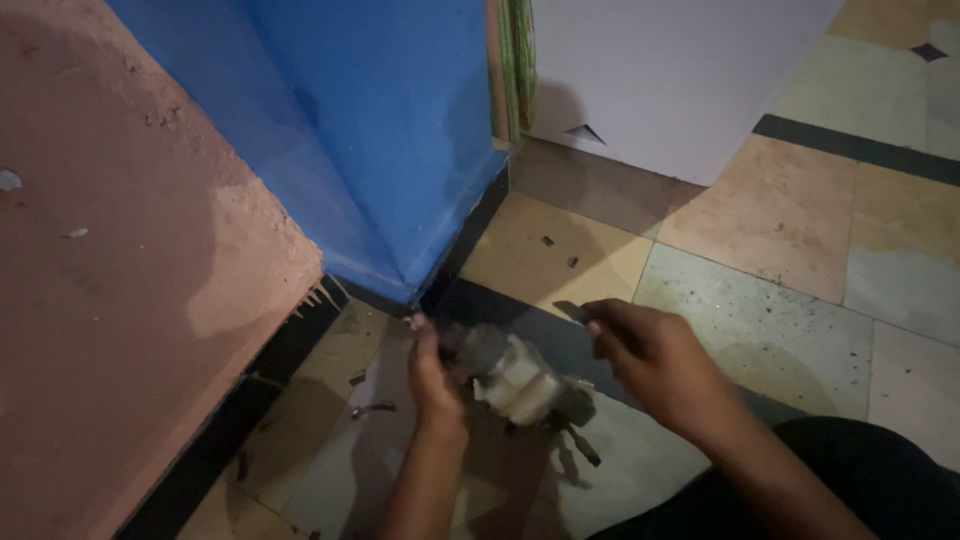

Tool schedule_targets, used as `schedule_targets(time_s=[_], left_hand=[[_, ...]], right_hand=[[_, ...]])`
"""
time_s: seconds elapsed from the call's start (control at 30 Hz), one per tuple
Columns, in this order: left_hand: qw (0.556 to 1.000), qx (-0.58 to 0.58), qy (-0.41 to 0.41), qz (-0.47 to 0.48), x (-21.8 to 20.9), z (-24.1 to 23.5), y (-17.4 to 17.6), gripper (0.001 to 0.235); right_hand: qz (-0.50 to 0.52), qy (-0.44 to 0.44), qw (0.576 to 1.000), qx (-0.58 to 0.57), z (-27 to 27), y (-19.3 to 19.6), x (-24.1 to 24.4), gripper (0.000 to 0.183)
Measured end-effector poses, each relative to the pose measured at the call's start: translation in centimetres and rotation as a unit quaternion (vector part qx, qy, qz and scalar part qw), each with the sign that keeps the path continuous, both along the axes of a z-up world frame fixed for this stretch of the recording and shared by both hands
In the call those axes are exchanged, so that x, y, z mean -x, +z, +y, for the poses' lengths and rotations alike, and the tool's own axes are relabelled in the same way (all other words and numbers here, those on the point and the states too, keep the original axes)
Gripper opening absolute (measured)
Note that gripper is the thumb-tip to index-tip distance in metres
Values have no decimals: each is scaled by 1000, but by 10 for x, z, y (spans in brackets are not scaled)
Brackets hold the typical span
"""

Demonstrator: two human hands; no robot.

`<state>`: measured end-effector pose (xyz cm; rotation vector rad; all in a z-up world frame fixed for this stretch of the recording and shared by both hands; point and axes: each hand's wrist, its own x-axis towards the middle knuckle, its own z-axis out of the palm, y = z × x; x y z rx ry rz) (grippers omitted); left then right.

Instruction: The person sits on the floor and uses a screwdriver to disassemble and reassemble a metallic mechanical component, likely a carburetor. They remove a top cap, manipulate internal parts, and then reattach the cap, tightening it with the screwdriver.

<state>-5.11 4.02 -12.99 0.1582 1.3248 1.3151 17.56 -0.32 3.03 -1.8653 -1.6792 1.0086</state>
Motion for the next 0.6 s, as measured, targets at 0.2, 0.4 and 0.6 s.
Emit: schedule_targets(time_s=[0.2,0.4,0.6], left_hand=[[933,-236,2,-271,2,-3,-5,45],[902,-356,-158,-185,9,-16,43,49],[851,-346,-301,-258,1,-29,98,52]], right_hand=[[16,-2,999,40,10,-17,-4,41],[62,13,998,4,7,-42,-14,52],[195,191,962,19,10,-73,-24,64]])
